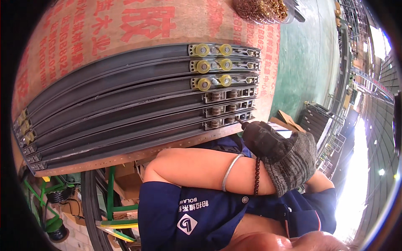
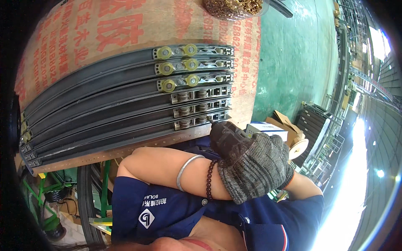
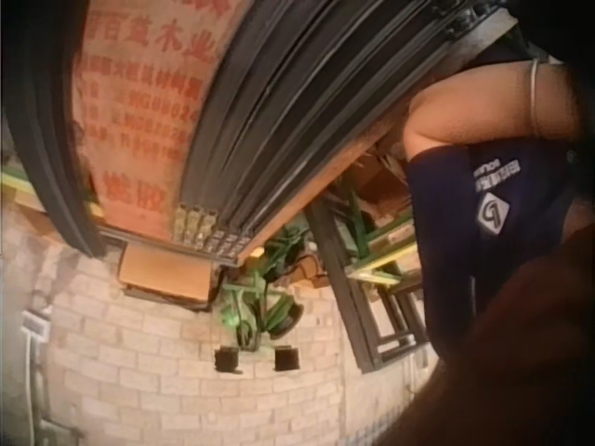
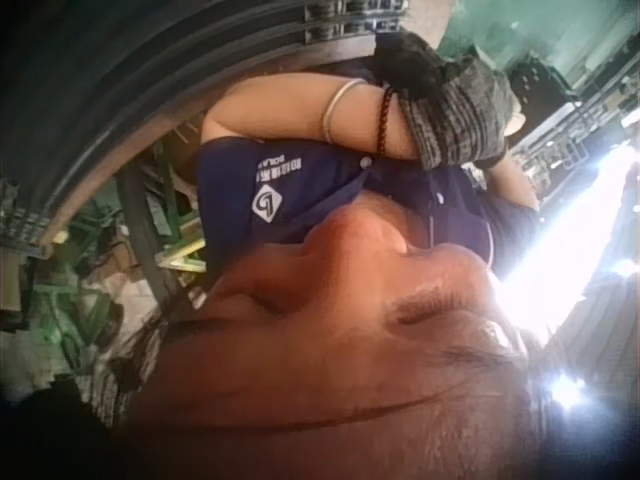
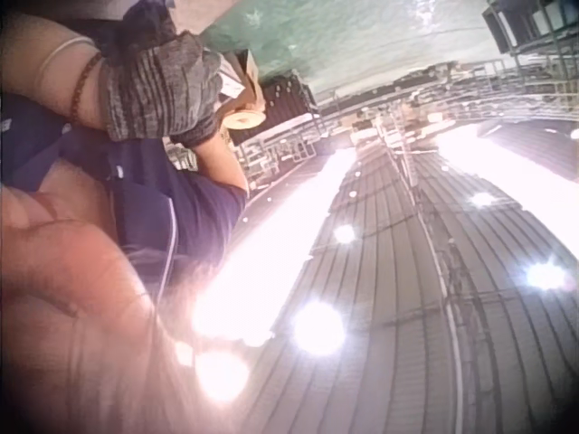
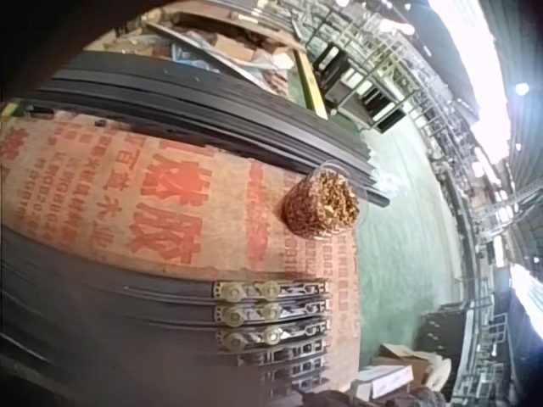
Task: The recorder is attaching rollers to metal tracks using an electric screwdriver on a workbench.
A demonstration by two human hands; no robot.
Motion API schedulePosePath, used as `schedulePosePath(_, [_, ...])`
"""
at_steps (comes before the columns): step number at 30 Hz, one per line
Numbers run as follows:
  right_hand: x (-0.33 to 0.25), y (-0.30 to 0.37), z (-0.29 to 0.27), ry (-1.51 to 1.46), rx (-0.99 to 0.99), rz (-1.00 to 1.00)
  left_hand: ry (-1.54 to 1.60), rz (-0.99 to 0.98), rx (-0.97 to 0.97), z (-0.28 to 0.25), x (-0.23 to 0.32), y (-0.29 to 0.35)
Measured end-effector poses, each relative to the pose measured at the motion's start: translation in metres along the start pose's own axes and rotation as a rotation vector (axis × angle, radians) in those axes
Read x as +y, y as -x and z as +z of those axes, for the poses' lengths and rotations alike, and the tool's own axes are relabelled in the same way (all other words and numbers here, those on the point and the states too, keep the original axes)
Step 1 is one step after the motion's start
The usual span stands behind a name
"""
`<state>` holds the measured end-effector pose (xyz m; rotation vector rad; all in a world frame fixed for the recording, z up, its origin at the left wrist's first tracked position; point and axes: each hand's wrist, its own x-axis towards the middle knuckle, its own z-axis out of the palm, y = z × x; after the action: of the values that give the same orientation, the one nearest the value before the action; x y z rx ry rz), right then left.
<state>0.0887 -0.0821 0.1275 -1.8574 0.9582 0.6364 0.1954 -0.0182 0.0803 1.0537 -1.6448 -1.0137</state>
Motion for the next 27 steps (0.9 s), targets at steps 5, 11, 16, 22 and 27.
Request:
schedulePosePath(5, [-0.005,-0.004,-0.003,-0.028,-0.016,0.019,0.11,0.045,-0.078,0.014,-0.005,0.004])
schedulePosePath(11, [-0.002,-0.002,0.0,-0.074,-0.01,0.027,-0.046,-0.022,-0.015,-0.008,0.0,-0.017])
schedulePosePath(16, [0.003,-0.006,0.002,-0.082,-0.003,-0.004,-0.067,0.156,-0.161,-0.036,0.001,-0.023])
schedulePosePath(22, [0.013,-0.005,0.014,-0.356,0.077,0.015,0.118,0.306,0.137,-0.082,-0.022,-0.003])
schedulePosePath(27, [0.032,0.001,0.031,0.087,-0.023,-0.068,-0.442,-0.091,0.353,-0.136,-0.044,0.051])
